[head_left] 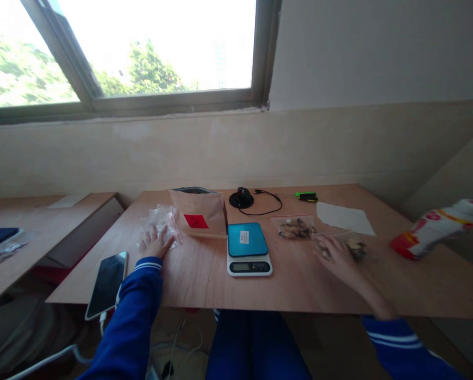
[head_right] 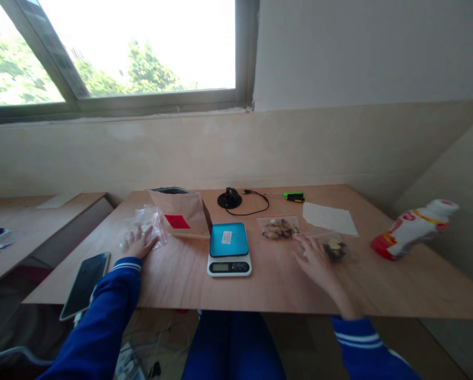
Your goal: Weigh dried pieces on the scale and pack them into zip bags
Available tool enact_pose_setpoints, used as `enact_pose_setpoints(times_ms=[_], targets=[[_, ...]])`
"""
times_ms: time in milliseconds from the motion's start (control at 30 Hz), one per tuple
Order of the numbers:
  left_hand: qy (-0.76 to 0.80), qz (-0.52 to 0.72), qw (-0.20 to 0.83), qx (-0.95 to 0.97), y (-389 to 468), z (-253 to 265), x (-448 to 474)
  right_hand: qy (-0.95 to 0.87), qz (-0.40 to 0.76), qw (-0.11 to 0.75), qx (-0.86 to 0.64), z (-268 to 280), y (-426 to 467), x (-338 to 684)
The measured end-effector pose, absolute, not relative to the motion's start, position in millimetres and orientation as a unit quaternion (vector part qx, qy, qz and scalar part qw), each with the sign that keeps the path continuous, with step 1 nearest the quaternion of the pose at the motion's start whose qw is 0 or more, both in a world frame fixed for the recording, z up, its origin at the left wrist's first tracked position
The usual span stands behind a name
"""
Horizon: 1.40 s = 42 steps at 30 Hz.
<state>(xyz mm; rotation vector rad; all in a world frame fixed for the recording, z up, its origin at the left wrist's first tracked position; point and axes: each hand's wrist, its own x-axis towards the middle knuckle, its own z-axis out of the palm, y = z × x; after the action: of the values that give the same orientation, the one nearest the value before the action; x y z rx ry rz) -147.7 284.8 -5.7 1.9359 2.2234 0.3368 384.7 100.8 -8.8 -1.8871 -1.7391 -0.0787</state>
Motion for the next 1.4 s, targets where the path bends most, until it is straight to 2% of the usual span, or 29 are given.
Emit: enact_pose_setpoints(times_ms=[100, 200, 267, 333, 433, 500, 833, 967, 1133, 1400], targets=[[0.74, 0.168, 0.037, 0.651, 265.2, 6.4, -135.6, -0.589, -0.062, 0.168, -0.788, -18.4, 118.4, 397.3], [0.729, 0.288, 0.019, 0.621, 224.0, 19.7, -105.4, -0.526, -0.094, 0.128, -0.836, -32.9, 119.5, 401.9], [0.669, 0.38, 0.088, 0.633, 187.6, 26.8, -78.1, -0.519, -0.131, 0.135, -0.834, -40.3, 113.9, 398.9], [0.584, 0.44, 0.226, 0.643, 150.0, 32.5, -48.7, -0.518, -0.167, 0.16, -0.823, -42.3, 106.6, 394.5], [0.499, 0.417, 0.42, 0.633, 104.0, 40.0, -10.3, -0.525, -0.174, 0.227, -0.802, -35.7, 96.4, 392.0], [0.454, 0.401, 0.492, 0.625, 85.0, 44.9, 7.3, -0.525, -0.158, 0.28, -0.788, -28.5, 90.7, 393.0], [0.37, 0.396, 0.631, 0.555, 54.8, 51.3, 47.0, -0.489, -0.056, 0.432, -0.756, 22.3, 60.7, 341.3], [0.345, 0.433, 0.703, 0.447, 63.7, 57.6, 64.8, -0.603, 0.046, 0.508, -0.614, 68.7, 35.5, 287.5], [0.288, 0.438, 0.777, 0.35, 77.3, 72.5, 58.2, -0.687, 0.159, 0.484, -0.518, 102.6, 8.7, 238.2], [0.356, 0.332, 0.763, 0.426, 64.7, 69.2, 33.3, -0.743, 0.205, 0.447, -0.454, 102.0, 2.4, 220.3]])
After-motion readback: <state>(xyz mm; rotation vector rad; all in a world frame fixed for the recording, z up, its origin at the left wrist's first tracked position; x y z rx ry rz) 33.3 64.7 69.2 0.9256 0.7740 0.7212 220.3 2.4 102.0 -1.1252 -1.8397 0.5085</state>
